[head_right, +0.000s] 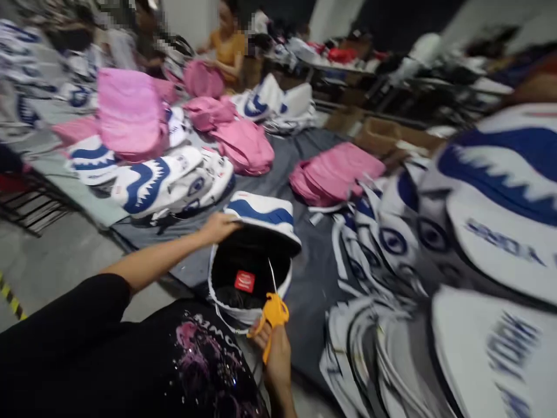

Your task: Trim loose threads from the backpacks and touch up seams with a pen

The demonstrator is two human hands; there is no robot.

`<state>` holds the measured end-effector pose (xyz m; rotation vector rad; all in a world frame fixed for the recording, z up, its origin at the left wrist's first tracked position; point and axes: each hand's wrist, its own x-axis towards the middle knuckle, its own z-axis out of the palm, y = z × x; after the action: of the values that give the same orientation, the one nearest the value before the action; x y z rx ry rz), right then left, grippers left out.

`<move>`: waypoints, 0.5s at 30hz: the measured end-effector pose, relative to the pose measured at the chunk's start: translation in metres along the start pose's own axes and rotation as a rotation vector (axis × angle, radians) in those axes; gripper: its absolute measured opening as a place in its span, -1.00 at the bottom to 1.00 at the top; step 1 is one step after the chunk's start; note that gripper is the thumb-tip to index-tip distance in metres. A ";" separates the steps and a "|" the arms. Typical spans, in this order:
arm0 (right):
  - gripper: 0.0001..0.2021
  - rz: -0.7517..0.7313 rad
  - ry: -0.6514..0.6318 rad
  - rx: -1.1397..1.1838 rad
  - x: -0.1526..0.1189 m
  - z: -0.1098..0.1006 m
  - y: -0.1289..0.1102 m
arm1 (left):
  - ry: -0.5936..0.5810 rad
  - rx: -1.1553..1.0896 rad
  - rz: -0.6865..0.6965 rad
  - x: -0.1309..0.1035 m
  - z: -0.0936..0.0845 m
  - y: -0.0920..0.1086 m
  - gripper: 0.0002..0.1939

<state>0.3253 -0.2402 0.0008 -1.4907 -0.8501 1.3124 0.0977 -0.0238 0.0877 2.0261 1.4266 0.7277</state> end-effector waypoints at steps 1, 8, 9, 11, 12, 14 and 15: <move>-0.36 0.022 0.053 0.047 -0.012 -0.002 0.006 | -0.011 -0.021 -0.001 0.018 -0.002 0.002 -0.70; -0.50 -0.115 0.328 -0.150 -0.039 0.019 0.008 | -0.008 0.077 0.109 0.046 -0.008 0.006 -0.68; -0.50 -0.107 0.330 -0.183 -0.039 0.019 0.006 | -0.019 0.100 0.170 0.045 -0.008 0.006 -0.68; -0.51 -0.051 0.286 -0.252 -0.032 0.019 -0.001 | -0.066 0.145 0.348 0.044 -0.004 0.009 -0.69; -0.52 -0.018 0.251 -0.323 -0.022 0.020 -0.005 | -0.098 0.166 0.467 0.044 0.000 0.014 -0.70; -0.55 0.016 0.195 -0.517 0.007 0.027 -0.015 | -0.155 0.201 0.735 0.043 0.011 0.029 -0.68; -0.57 0.014 0.180 -0.608 0.027 0.032 -0.020 | -0.175 0.207 0.870 0.042 0.019 0.040 -0.67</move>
<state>0.3000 -0.2026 0.0120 -2.0480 -1.1827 0.9445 0.1490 0.0024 0.1074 2.8040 0.4835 0.7148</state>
